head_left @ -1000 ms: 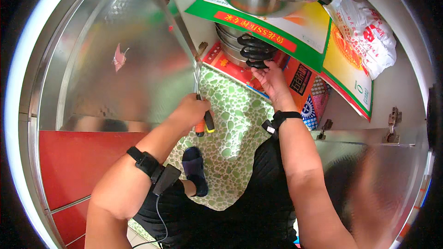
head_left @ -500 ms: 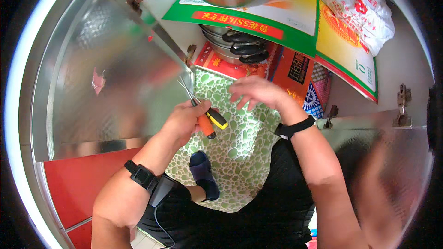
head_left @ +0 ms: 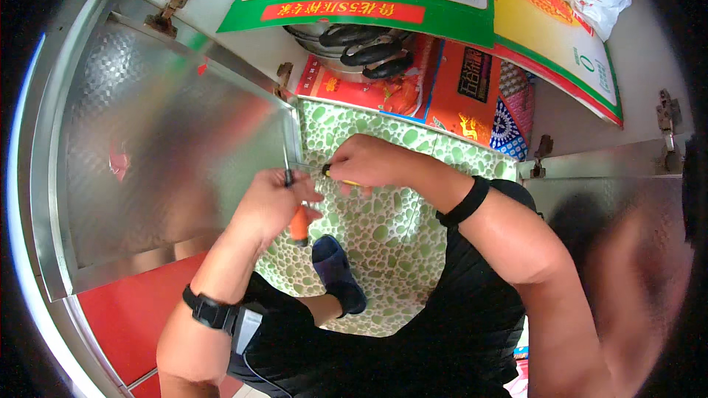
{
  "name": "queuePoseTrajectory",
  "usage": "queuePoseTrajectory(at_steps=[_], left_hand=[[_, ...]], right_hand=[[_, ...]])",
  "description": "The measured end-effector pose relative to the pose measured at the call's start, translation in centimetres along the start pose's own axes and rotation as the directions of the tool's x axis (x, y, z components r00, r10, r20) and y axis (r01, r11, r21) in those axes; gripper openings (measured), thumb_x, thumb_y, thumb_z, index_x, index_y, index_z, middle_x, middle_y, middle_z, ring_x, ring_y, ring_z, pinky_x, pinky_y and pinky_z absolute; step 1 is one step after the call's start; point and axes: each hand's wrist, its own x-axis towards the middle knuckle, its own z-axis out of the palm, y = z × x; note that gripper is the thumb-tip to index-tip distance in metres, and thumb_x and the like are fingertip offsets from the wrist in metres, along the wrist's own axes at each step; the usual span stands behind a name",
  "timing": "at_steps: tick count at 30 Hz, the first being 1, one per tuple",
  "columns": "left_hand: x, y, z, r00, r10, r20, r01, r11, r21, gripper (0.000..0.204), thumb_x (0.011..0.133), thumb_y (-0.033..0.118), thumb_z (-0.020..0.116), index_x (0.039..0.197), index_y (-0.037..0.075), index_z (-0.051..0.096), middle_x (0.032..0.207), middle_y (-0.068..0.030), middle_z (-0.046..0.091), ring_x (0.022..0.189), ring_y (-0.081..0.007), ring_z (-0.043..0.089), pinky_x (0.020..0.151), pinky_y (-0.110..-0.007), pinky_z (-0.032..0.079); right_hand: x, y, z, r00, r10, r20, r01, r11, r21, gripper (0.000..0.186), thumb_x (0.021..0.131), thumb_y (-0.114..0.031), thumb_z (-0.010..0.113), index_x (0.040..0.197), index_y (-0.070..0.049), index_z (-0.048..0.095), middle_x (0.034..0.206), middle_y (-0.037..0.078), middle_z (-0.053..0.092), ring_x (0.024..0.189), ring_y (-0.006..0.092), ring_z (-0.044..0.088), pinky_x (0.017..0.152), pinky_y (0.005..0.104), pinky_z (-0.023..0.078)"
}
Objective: Tighten the screws on a cabinet door hinge using a screwdriver.
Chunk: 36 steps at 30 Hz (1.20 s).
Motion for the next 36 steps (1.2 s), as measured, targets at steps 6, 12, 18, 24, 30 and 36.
queuePoseTrajectory(at_steps=[6, 12, 18, 24, 30, 36], left_hand=[[-5.5, -0.9, -1.4, 0.987, 0.046, 0.157, -0.126, 0.823, 0.554, 0.015, 0.098, 0.014, 0.065, 0.092, 0.000, 0.064, 0.068, -0.0064, 0.058, 0.058, -0.0119, 0.050, 0.056, -0.032, 0.044], [-6.3, -4.4, -3.5, 0.988, -0.154, 0.011, 0.087, 0.614, 0.784, 0.059, 0.100, 0.056, 0.058, 0.082, 0.000, 0.061, 0.061, -0.0131, 0.051, 0.060, -0.0251, 0.047, 0.058, -0.042, 0.041], [-5.5, -7.3, -5.3, 0.927, -0.342, -0.152, 0.344, 0.619, 0.706, 0.059, 0.105, 0.054, 0.046, 0.099, 0.001, 0.071, 0.080, -0.0151, 0.070, 0.073, -0.0297, 0.069, 0.073, -0.041, 0.052], [-3.8, -8.9, -4.7, 0.967, -0.123, -0.224, 0.237, 0.759, 0.606, 0.051, 0.101, 0.047, 0.061, 0.112, -0.003, 0.060, 0.070, -0.0070, 0.060, 0.060, -0.0160, 0.062, 0.055, -0.032, 0.050], [-2.9, -10.1, -3.7, 0.897, -0.001, -0.443, 0.184, 0.911, 0.370, 0.057, 0.100, 0.051, 0.061, 0.117, -0.004, 0.061, 0.077, -0.0088, 0.066, 0.061, -0.0126, 0.063, 0.049, -0.024, 0.047], [-2.6, -9.9, -4.8, 0.886, -0.057, -0.460, 0.236, 0.910, 0.341, 0.051, 0.101, 0.046, 0.061, 0.110, -0.004, 0.067, 0.080, -0.0058, 0.067, 0.064, -0.0128, 0.067, 0.050, -0.022, 0.048]], right_hand=[[5.7, 4.9, -3.8, 0.907, -0.033, -0.419, -0.013, 0.994, -0.107, 0.043, 0.089, -0.038, 0.056, 0.075, 0.000, 0.071, 0.066, 0.019, 0.066, 0.060, 0.0300, 0.065, 0.066, 0.0459, 0.053], [11.8, 6.2, -5.8, 0.714, -0.216, -0.667, 0.097, 0.973, -0.211, 0.034, 0.087, -0.031, 0.067, 0.108, -0.004, 0.071, 0.092, 0.016, 0.072, 0.088, 0.0304, 0.070, 0.079, 0.0394, 0.053], [14.0, 8.9, -2.6, 0.633, -0.250, -0.733, 0.177, 0.968, -0.177, 0.034, 0.085, -0.029, 0.069, 0.109, -0.005, 0.072, 0.098, 0.018, 0.073, 0.090, 0.0319, 0.071, 0.080, 0.0406, 0.054], [13.7, 10.3, -3.2, 0.659, -0.251, -0.709, 0.152, 0.968, -0.202, 0.035, 0.085, -0.030, 0.070, 0.112, -0.008, 0.072, 0.101, 0.016, 0.074, 0.092, 0.0323, 0.072, 0.082, 0.0411, 0.055], [14.6, 11.9, -4.9, 0.552, -0.448, -0.703, 0.346, 0.891, -0.295, 0.032, 0.086, -0.022, 0.074, 0.114, -0.007, 0.072, 0.099, 0.014, 0.075, 0.088, 0.0256, 0.072, 0.079, 0.0359, 0.056], [14.9, 12.4, -5.4, 0.486, -0.521, -0.702, 0.430, 0.842, -0.327, 0.034, 0.087, -0.025, 0.074, 0.116, -0.008, 0.072, 0.102, 0.014, 0.075, 0.089, 0.0274, 0.072, 0.082, 0.0358, 0.055]])
